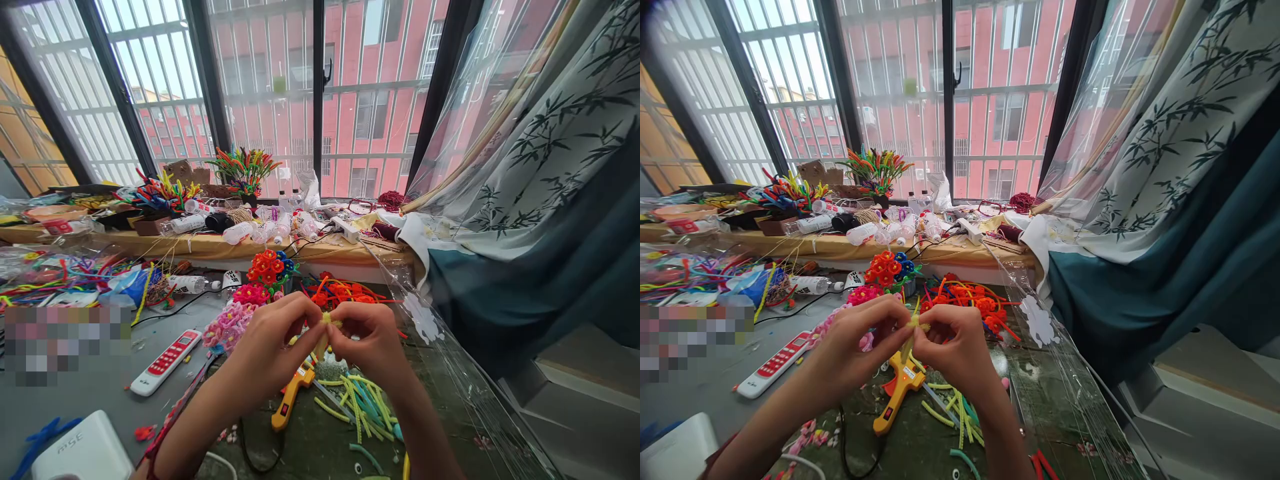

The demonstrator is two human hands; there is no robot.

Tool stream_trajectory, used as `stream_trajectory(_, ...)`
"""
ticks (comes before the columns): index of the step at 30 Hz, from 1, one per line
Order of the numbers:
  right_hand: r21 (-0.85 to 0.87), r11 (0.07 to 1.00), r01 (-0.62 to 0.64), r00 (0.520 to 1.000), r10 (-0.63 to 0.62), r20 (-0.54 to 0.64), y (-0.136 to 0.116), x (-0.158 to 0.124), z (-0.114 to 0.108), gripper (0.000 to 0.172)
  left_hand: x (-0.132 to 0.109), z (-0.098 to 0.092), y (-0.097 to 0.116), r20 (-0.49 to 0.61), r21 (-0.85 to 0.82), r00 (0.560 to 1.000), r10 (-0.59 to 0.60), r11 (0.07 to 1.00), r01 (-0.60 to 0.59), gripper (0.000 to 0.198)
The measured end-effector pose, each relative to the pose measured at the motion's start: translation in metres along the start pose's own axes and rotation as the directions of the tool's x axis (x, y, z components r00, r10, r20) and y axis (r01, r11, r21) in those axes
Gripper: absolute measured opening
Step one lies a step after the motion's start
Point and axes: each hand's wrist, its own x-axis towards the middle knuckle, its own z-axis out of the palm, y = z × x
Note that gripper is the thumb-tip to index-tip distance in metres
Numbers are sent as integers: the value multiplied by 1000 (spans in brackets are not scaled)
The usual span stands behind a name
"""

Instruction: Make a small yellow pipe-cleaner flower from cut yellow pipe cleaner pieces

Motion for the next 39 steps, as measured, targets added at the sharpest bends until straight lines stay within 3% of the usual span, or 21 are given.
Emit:
stream_trajectory(3, -62, 996, 66, 997, -64, 30, 0, 1, -1, 8, 0, 0, -2, 73, -55, 992, -101, 993, 105, 13)
stream_trajectory(6, -65, 996, 55, 998, -52, 45, -1, 2, 0, 7, -2, -1, -1, 115, -82, 988, -108, 990, 118, 15)
stream_trajectory(9, 24, 998, -63, 997, 61, 52, -2, 2, 2, 6, -4, -2, 0, 78, -40, 997, -20, 999, 23, 15)
stream_trajectory(12, 174, 960, -220, 973, 204, 105, -1, 1, 3, 14, -6, -3, 0, 9, 62, 982, 188, 980, -188, 15)
stream_trajectory(15, 326, 896, -302, 949, 248, 197, 1, 0, 6, 19, -8, -7, 2, 4, 198, 914, 405, 896, -398, 22)
stream_trajectory(18, 449, 807, -383, 919, 284, 274, 1, -1, 9, 16, -11, -13, 5, -11, 352, 803, 596, 754, -555, 25)
stream_trajectory(21, 489, 733, -474, 873, 318, 369, -1, 0, 11, 15, -16, -17, 8, 94, 520, 673, 733, 540, -662, 28)
stream_trajectory(23, 467, 747, -473, 871, 316, 377, -2, -1, 11, 16, -20, -18, 8, 180, 583, 611, 771, 417, -697, 27)
stream_trajectory(24, 441, 780, -443, 885, 305, 351, -3, -2, 11, 15, -21, -17, 7, 176, 595, 612, 771, 411, -690, 27)
stream_trajectory(25, 398, 830, -390, 910, 284, 301, -5, -3, 11, 14, -22, -16, 6, 120, 597, 645, 755, 464, -654, 28)
stream_trajectory(27, 248, 947, -203, 975, 171, 145, -9, -6, 12, 7, -22, -13, 6, -93, 516, 775, 626, 695, -500, 26)
stream_trajectory(29, 23, 996, 81, 996, -80, -37, -13, -8, 13, 7, -21, -9, 7, -239, 313, 911, 337, 915, -256, 16)
stream_trajectory(31, -193, 929, 315, 938, -335, -85, -15, -8, 14, 12, -20, -5, 8, -207, 65, 977, 51, 997, -39, 15)
stream_trajectory(33, -327, 833, 446, 873, -486, -46, -15, -8, 15, 15, -19, -1, 8, -131, -167, 984, -121, 981, 98, 19)
stream_trajectory(35, -397, 767, 504, 836, -549, 3, -13, -7, 13, 17, -19, 2, 7, -82, -357, 973, -215, 918, 173, 21)
stream_trajectory(39, -419, 757, 502, 848, -525, 67, -9, -8, 8, 16, -16, 2, 6, 20, -499, 967, -255, 835, 231, 22)
